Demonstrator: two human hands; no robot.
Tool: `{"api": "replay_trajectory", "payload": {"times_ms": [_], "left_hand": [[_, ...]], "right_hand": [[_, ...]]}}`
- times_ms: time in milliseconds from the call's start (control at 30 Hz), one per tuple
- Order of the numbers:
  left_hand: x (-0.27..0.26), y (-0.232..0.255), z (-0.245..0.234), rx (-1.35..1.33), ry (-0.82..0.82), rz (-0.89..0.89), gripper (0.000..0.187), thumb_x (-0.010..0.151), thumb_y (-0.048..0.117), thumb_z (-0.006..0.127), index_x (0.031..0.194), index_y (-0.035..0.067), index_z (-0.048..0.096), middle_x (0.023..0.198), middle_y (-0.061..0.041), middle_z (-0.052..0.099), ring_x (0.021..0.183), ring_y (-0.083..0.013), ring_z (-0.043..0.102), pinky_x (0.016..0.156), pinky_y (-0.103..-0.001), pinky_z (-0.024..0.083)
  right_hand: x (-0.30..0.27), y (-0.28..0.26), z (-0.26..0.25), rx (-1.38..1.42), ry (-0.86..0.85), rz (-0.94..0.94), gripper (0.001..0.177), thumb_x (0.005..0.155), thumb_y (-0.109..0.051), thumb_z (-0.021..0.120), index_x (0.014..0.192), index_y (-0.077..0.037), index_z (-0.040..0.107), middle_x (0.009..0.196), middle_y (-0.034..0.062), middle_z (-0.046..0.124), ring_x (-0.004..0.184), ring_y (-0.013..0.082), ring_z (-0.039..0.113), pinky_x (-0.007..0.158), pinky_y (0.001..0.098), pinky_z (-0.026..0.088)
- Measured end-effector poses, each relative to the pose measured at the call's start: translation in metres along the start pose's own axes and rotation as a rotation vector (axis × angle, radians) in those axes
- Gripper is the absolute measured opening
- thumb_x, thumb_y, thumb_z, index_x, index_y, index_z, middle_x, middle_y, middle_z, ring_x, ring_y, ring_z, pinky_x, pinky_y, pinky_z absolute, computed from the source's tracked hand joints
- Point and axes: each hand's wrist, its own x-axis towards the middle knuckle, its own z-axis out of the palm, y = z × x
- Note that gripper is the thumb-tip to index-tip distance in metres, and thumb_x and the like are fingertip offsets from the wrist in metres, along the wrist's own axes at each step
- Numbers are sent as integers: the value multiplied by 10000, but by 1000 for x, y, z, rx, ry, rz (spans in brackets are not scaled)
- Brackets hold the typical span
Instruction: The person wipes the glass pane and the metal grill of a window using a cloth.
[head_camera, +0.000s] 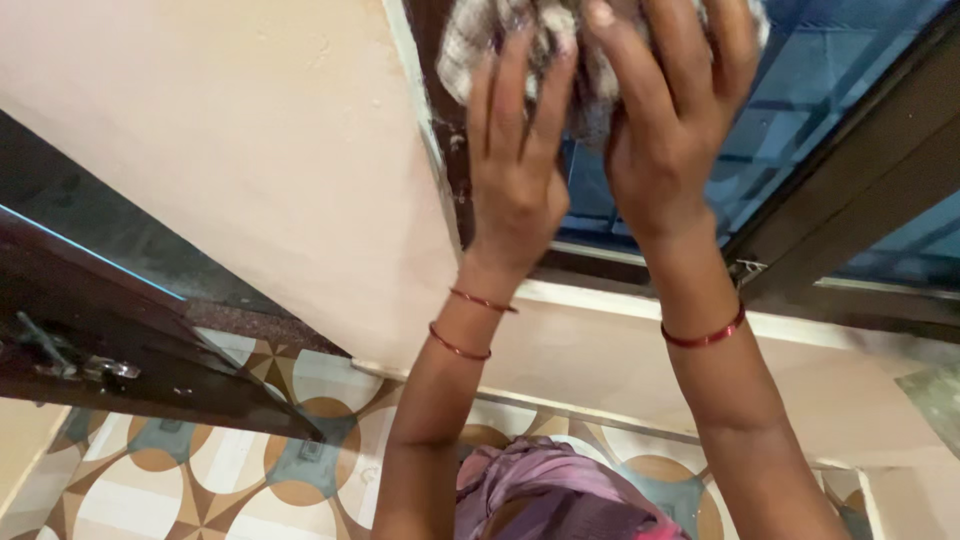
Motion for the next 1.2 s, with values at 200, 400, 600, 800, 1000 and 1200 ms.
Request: {"api": "replay_trajectory", "payload": {"times_ms": [200,400,600,800,1000,1200], "left_hand": [[11,-22,3,-13,25,9,645,1064,-126,497,1642,139,390,1649,-69,352,1495,-251,349,1279,-362,318],[-31,-17,-6,58,-65,-4,567,964,-102,549,1517,9,495,1498,-199,494,1404,-360,491,1180,-442,438],[-113,-15,-8,11,-203,-77,556,911,-82,586,1460,-16,529,1434,-242,512,1321,-395,529,1126,-476,475],[-171,-10,-17,-118,-408,-189,592,875,-119,564,1459,-32,524,1421,-247,490,1311,-425,520,1107,-488,465],[-105,10,-2,-208,-293,-34,572,953,-137,536,1504,1,472,1508,-234,446,1422,-432,467,1215,-504,415],[-13,31,32,-179,-191,94,606,1066,-153,485,1597,125,392,1637,-87,355,1495,-286,398,1253,-380,379]], "right_hand": [[-8,-3,20,-77,-107,58,294,1159,-71,665,1440,-152,678,1539,30,554,1501,242,427,1162,387,366],[-65,-18,20,-42,-187,114,306,1077,-62,679,1371,-136,720,1494,54,605,1423,256,468,1173,388,350],[-147,-34,7,31,-347,182,337,994,15,653,1287,-125,744,1430,53,632,1342,270,513,1114,416,376],[-185,-41,-13,124,-463,147,368,894,18,691,1243,-88,743,1367,49,663,1259,281,568,1008,429,460],[-132,-3,-35,-119,-286,87,272,955,25,702,1184,-85,798,1283,55,696,1199,268,552,1047,410,455],[-32,50,-61,-344,-40,-55,245,967,-15,691,1168,-51,826,1283,77,719,1211,303,530,1022,428,431]]}}
